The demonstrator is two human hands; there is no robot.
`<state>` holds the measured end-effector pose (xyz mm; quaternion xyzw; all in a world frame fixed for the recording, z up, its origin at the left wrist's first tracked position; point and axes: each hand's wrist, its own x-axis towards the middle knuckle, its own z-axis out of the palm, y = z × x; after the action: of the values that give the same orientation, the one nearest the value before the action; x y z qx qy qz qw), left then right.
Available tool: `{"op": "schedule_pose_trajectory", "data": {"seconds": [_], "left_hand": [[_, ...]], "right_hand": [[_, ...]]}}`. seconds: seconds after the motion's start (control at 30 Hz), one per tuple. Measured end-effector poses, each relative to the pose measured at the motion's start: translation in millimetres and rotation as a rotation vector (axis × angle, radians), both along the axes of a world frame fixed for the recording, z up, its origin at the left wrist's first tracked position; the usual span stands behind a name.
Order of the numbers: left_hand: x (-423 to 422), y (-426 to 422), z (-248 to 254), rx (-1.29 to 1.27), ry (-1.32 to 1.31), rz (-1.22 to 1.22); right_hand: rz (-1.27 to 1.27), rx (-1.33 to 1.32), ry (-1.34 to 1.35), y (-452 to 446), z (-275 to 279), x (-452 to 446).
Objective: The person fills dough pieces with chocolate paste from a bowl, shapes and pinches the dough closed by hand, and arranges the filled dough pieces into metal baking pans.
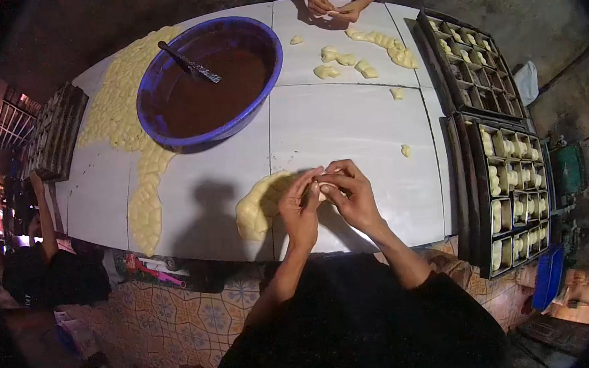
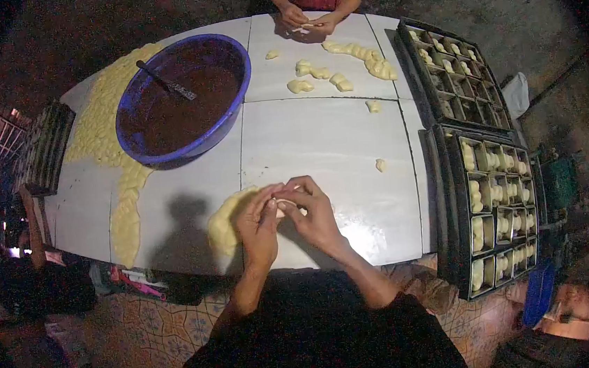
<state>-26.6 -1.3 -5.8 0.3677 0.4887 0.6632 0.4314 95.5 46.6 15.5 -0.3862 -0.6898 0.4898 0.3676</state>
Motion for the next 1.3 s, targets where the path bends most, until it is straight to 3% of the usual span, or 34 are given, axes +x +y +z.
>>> {"op": "schedule_pose_trajectory", "data": {"seconds": [0.1,0.13,0.23,0.27,0.3,0.37,0.43,0.5,0.53,0.6,0.67,0.77,0.83,0.9,0.93,0.97,1.03,1.1,1.17,1.2,1.23,1.27,1.3], "left_hand": [[3,6,9,0.089,0.185,0.159],[-1,8,5,0.115,0.02,0.069],[1,13,-2,0.257,-0.116,-0.012],[1,9,6,0.274,-0.115,-0.05],[1,8,4,0.271,-0.115,-0.051],[-3,6,1,0.281,-0.283,-0.006],[-12,7,-7,0.29,-0.15,0.038],[-17,4,-14,0.161,0.073,0.107],[-24,-1,-11,0.006,0.206,0.013],[-11,-6,-7,-0.032,0.079,0.021],[-7,-8,-9,-0.071,0.016,0.056],[-8,-8,-8,-0.095,0.088,0.128],[-13,-11,3,-0.316,0.229,0.013],[-7,-7,-24,-0.064,-1.048,-0.212],[-11,-4,-3,-0.148,-1.12,-0.23],[-11,-4,-8,-0.065,-1.353,-0.349],[-18,7,-19,0.025,-1.406,-0.374],[-33,30,26,-0.002,-1.294,-0.543],[-65,74,36,0.129,-1.028,-0.693],[-86,101,45,0.153,-0.708,-0.551],[-109,134,51,0.041,-0.576,-0.338],[-133,159,49,0.018,-0.031,-0.035],[-160,187,46,-0.13,0.348,0.1]], "right_hand": [[-0.188,0.209,-0.096,-1,-17,-9],[-0.18,0.025,0.078,-2,-15,-13],[-0.141,-0.166,0.092,-2,-16,-8],[-0.12,-0.182,0.205,-2,-18,-8],[-0.089,-0.174,0.155,0,-16,-4],[-0.138,-0.268,0.286,-2,-6,-5],[-0.163,-0.262,0.354,-2,2,-4],[-0.185,-0.253,0.423,-1,6,-4],[-0.163,-0.197,0.348,0,7,-4],[-0.121,-0.047,0.2,-1,13,-7],[-0.055,-0.061,0.078,2,2,-7],[0.001,-0.041,-0.097,19,1,-3],[0.033,0.178,-0.001,27,13,-5],[0.312,0.083,0.182,15,-2,-20],[0.264,0.128,0.18,12,-5,-25],[0.3,0.24,0.078,21,-9,-24],[0.308,-0.343,0.412,24,-10,-30],[0.438,-0.521,0.551,42,-18,-12],[0.356,-0.424,0.367,50,-62,-14],[0.354,-0.401,0.395,51,-51,-19],[0.351,-0.374,0.426,52,-41,-22],[0.339,-0.305,0.461,54,-49,-24],[0.35,-0.291,0.467,55,-49,-25]]}}
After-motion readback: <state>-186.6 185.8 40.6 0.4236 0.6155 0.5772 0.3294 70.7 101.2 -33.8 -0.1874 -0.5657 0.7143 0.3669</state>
